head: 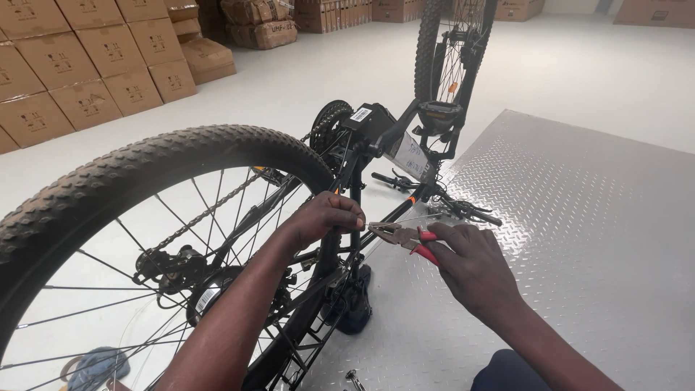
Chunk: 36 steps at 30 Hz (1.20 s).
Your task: The person is working on the rear derailleur of a bicycle, routing a gear cable through the mechanism. They use pliers to pull the cable taut and secure it, then trim the excess cable length.
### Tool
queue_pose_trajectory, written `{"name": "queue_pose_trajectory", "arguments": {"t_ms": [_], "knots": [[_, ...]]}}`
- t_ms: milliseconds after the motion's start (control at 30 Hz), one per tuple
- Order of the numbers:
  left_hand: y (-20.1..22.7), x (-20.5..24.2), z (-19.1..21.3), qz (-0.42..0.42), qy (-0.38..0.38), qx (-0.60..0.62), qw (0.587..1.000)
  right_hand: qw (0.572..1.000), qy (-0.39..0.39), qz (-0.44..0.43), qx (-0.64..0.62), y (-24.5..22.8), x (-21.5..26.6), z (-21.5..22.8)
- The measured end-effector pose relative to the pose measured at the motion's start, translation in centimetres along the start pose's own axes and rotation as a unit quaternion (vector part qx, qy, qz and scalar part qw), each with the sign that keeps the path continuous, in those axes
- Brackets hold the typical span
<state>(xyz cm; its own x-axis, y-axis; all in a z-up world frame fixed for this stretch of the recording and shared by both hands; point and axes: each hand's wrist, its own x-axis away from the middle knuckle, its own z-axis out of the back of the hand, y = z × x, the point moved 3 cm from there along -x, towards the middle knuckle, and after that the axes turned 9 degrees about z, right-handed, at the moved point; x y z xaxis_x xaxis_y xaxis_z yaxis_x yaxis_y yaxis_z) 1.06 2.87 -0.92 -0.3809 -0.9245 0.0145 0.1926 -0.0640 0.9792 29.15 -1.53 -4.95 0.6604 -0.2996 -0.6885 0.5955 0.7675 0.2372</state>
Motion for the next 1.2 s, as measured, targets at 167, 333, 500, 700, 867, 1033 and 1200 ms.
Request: {"name": "queue_pose_trajectory", "arguments": {"t_ms": [167, 333, 500, 700, 867, 1033, 1200], "knots": [[0.2, 0.1, 0.0, 0.001, -0.002, -0.007, 1.0, 1.0, -0.012, 0.004, -0.007, -0.4, -0.3, 0.3], [0.0, 0.0, 0.0, -0.001, -0.006, -0.002, 1.0, 0.999, 0.004, 0.029, 0.021, -0.3, -0.4, 0.7], [0.3, 0.2, -0.1, -0.002, -0.014, -0.012, 1.0, 0.998, 0.008, 0.027, 0.059, -0.3, -0.2, 0.5], [0.8, 0.6, -0.6, -0.007, -0.01, -0.022, 1.0, 0.998, 0.009, 0.054, 0.037, -0.5, -0.7, 0.7], [0.8, 0.9, -0.2, 0.016, -0.006, -0.075, 0.997, 0.985, -0.101, -0.068, -0.123, -0.9, 0.5, -0.8], [0.0, 0.9, -0.4, 0.003, -0.044, -0.142, 0.989, 0.557, -0.174, -0.398, -0.707, -3.8, 2.5, -1.0], [0.8, 1.3, -1.3, -0.016, -0.063, -0.162, 0.985, 0.007, -0.087, -0.288, -0.954, -7.7, 7.4, -6.8]]}}
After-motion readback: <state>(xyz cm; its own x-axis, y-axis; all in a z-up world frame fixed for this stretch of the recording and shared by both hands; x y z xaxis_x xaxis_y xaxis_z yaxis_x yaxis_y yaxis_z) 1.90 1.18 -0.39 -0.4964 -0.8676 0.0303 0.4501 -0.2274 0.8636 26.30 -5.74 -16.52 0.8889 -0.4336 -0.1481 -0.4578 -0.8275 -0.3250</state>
